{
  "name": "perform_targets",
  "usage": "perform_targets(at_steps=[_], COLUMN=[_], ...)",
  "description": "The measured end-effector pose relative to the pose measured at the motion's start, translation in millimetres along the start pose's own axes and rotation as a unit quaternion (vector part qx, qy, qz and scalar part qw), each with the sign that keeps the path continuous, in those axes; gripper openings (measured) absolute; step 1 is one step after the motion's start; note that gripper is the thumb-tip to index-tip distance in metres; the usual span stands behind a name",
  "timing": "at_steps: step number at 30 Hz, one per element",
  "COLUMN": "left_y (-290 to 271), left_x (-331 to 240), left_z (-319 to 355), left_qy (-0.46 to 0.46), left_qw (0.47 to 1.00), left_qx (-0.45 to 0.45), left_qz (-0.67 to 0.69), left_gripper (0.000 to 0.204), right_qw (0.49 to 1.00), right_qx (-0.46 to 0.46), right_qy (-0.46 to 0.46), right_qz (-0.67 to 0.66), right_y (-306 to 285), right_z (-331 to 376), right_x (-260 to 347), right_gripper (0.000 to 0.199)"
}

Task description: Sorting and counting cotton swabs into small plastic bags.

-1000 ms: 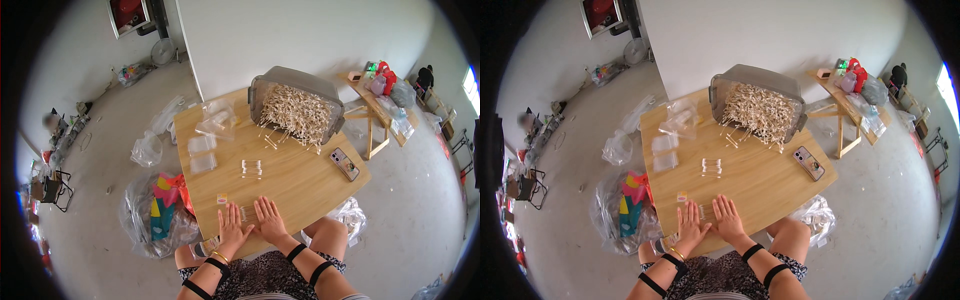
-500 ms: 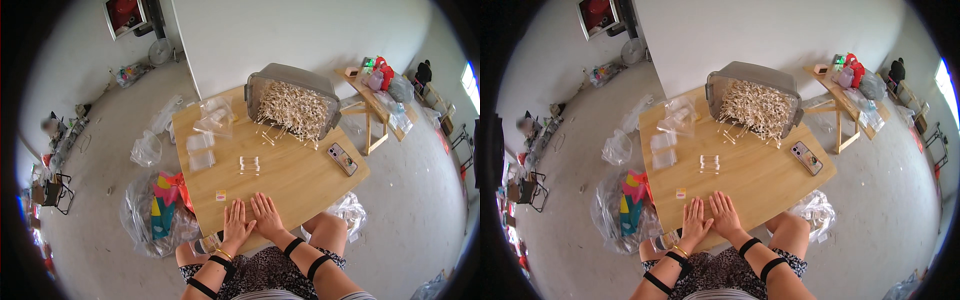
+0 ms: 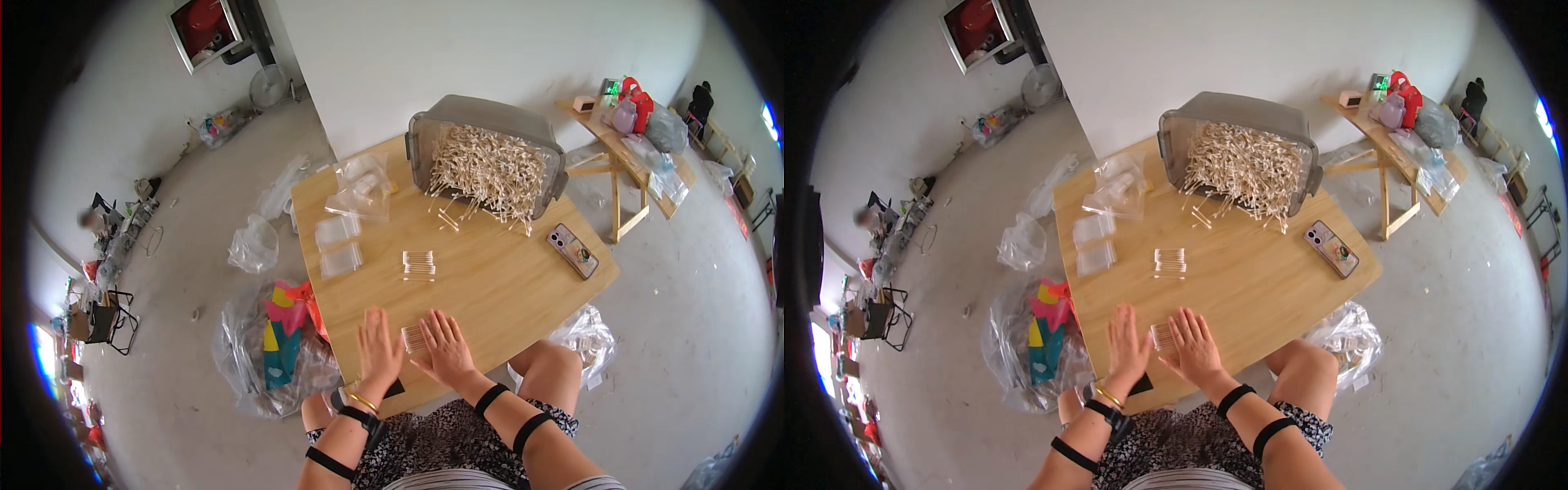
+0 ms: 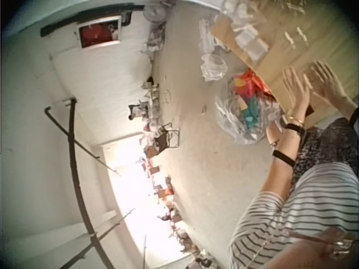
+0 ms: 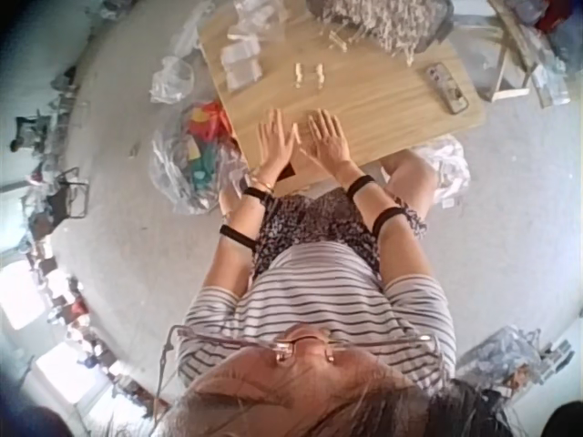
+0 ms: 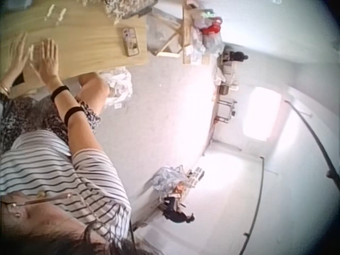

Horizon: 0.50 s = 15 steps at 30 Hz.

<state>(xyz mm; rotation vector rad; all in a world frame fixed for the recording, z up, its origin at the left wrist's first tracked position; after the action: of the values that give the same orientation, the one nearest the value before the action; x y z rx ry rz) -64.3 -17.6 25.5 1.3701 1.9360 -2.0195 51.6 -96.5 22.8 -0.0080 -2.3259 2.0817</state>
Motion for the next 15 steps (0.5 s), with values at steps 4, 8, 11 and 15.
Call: perform_targets(at_steps=[4, 8, 11, 15], left_y=[-47, -74, -87, -81], left_x=[32, 61, 92, 127], left_z=[-16, 8, 57, 129], left_qy=[-0.081, -0.103, -0.157, -0.211], left_qw=[0.993, 0.989, 0.979, 0.964], left_qx=[-0.084, -0.095, -0.128, -0.140], left_qz=[-0.004, -0.038, 0.012, 0.080], left_gripper=[0.063, 0.059, 0.050, 0.048], right_qw=[1.000, 1.000, 1.000, 0.996], right_qx=[0.015, 0.020, 0.015, 0.051], right_qy=[-0.004, -0.002, -0.004, -0.051], right_qz=[0.004, 0.011, 0.022, 0.048], right_y=[3, 4, 4, 8], right_z=[0, -2, 0, 7], right_x=[0, -3, -4, 22], right_gripper=[0.089, 0.090, 0.090, 0.089])
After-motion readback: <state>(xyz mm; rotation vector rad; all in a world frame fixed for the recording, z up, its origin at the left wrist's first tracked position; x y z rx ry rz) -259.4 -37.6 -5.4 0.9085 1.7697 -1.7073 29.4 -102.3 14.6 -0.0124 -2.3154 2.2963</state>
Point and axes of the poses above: each hand's wrist, its own z-axis away from the middle knuckle, its own y-axis out of the palm, x = y × z, the point moved 9 cm from there along -z, towards the middle knuckle, and after that the axes turned 12 degrees about z, right-handed, at the moved point
